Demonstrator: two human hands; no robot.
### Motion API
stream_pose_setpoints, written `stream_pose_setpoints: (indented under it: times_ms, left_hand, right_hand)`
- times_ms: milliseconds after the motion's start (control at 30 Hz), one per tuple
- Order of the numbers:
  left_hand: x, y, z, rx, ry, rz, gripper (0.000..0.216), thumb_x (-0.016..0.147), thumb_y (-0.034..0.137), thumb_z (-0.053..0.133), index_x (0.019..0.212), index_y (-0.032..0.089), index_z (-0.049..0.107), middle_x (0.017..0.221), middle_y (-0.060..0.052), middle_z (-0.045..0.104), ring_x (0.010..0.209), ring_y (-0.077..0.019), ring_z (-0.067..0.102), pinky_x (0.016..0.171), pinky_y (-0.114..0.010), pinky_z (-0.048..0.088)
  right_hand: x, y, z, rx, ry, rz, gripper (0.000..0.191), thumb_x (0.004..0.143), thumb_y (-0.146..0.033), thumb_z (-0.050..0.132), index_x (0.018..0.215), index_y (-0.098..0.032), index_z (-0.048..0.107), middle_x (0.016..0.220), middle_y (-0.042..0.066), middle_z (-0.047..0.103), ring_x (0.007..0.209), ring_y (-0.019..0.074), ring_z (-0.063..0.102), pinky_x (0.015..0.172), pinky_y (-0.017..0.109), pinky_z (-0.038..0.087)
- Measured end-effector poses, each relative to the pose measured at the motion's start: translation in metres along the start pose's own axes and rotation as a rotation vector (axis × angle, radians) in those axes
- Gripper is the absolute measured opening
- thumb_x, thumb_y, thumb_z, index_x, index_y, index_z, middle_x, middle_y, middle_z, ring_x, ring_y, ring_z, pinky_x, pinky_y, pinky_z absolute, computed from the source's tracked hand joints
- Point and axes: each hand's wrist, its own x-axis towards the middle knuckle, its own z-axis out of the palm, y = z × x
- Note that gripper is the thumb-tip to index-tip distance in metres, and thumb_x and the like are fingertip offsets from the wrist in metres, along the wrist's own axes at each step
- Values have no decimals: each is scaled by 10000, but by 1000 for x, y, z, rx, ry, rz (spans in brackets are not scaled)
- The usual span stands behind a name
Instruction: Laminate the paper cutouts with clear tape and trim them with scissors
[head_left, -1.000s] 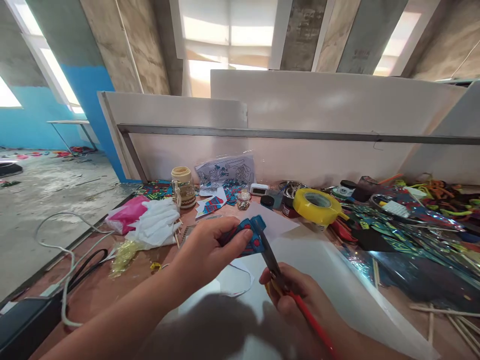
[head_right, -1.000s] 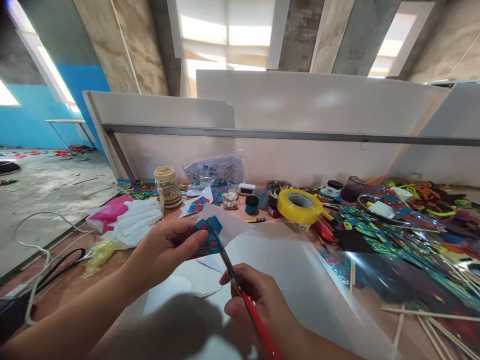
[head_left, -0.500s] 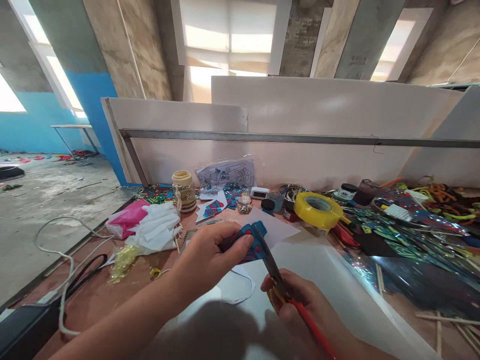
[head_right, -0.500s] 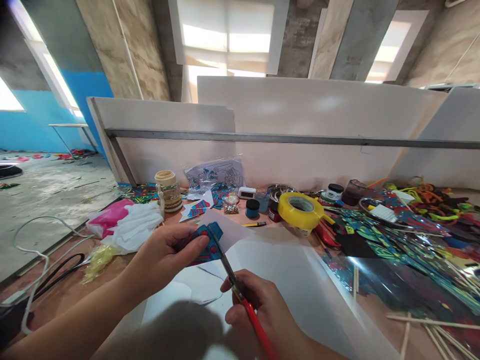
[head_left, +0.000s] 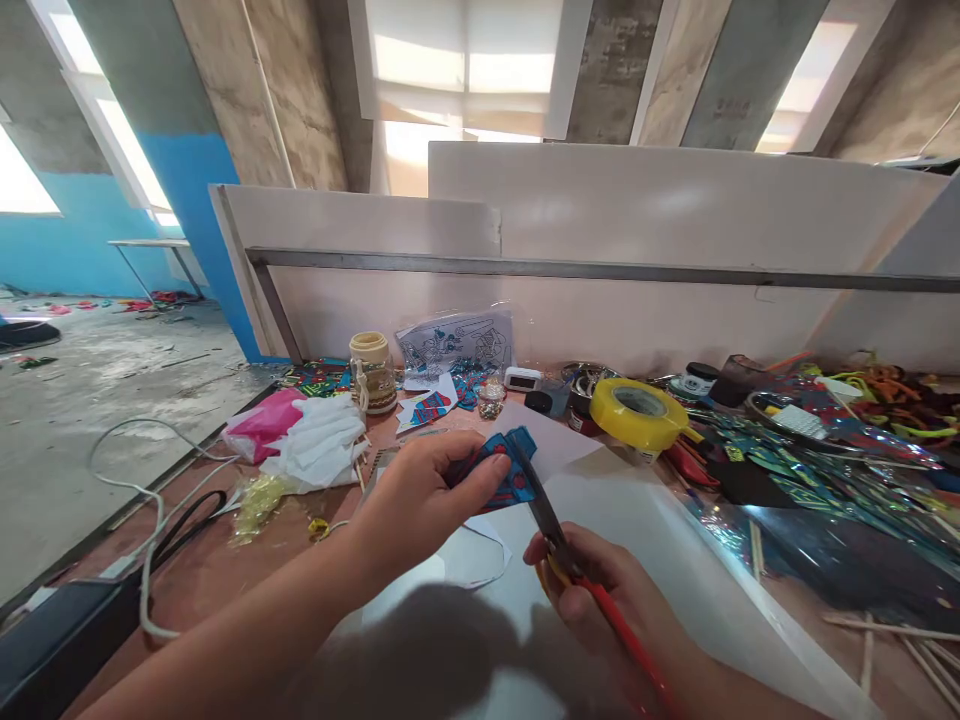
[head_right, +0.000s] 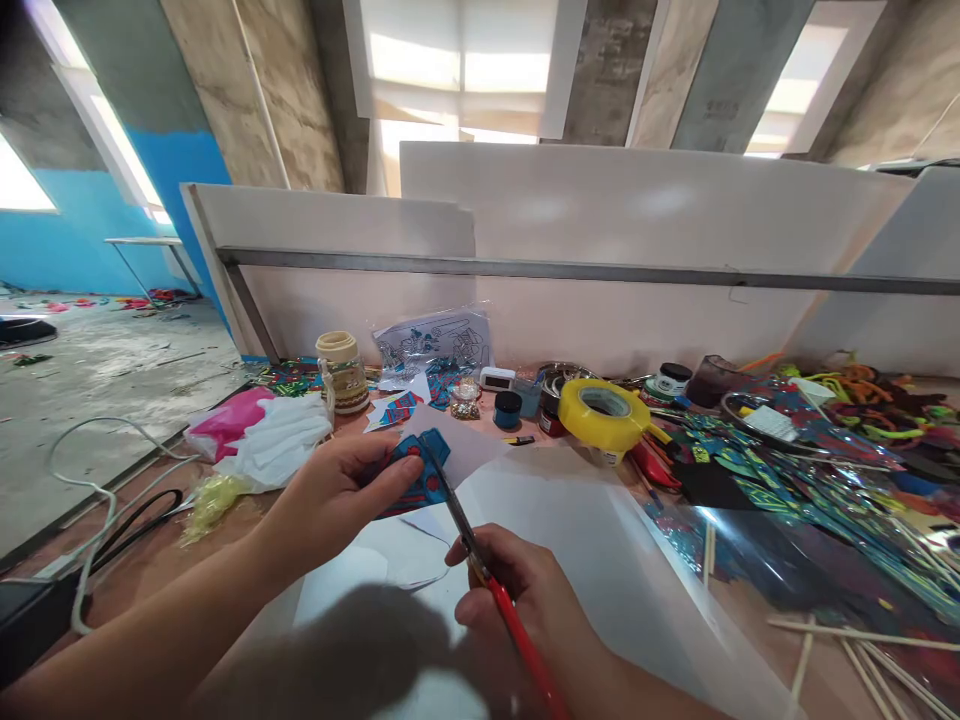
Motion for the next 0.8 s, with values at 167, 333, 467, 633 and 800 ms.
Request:
stream_pose_setpoints:
  times_ms: [167, 333, 467, 633, 800]
  left_hand:
    - [0, 3, 0, 21, -3, 2, 354, 911, 478, 624, 766, 166, 705, 660, -15, 640, 595, -136, 576, 536, -231, 477]
    - [1, 3, -1, 58, 15, 33, 373, 919, 464, 615, 701, 167, 678, 605, 5, 589, 551, -112, 507, 497, -210, 421]
    - [0, 2, 0, 17, 11, 11, 363, 918, 482, 610, 763, 172, 715, 648, -13, 635, 583, -130, 545, 529, -224, 466]
    - [-1, 3, 2, -22, 11, -13, 362, 908, 502, 621, 777, 179, 721, 669, -21, 655, 581, -130, 550, 532, -227, 473]
    - [0, 5, 0, 13, 5, 17, 356, 912, 475, 624, 752, 171, 719, 639, -14, 635, 569, -126, 536, 510, -221, 445]
  right_hand:
    - [-1, -7, 1, 10, -5, 43, 755, 624, -866, 707, 943, -184, 666, 629, -54, 433, 514, 102, 328, 468, 246, 278]
    - [-5, -19, 5, 68, 1, 91, 758, 631, -868, 710, 948, -183, 639, 652, -57, 424, 531, 101, 340, 481, 243, 298]
    - [-7, -20, 7, 99, -7, 83, 690, 657, -809, 742, 954, -196, 631, 675, -35, 483, 540, 116, 405, 474, 245, 321]
    - [-7, -19, 7, 121, 4, 93, 687, 648, -798, 754, 957, -195, 639, 669, -28, 506, 531, 115, 401, 456, 237, 294]
    - [-7, -15, 5, 96, 27, 53, 698, 629, -808, 766, 927, -184, 665, 660, -37, 469, 566, 117, 384, 500, 239, 301]
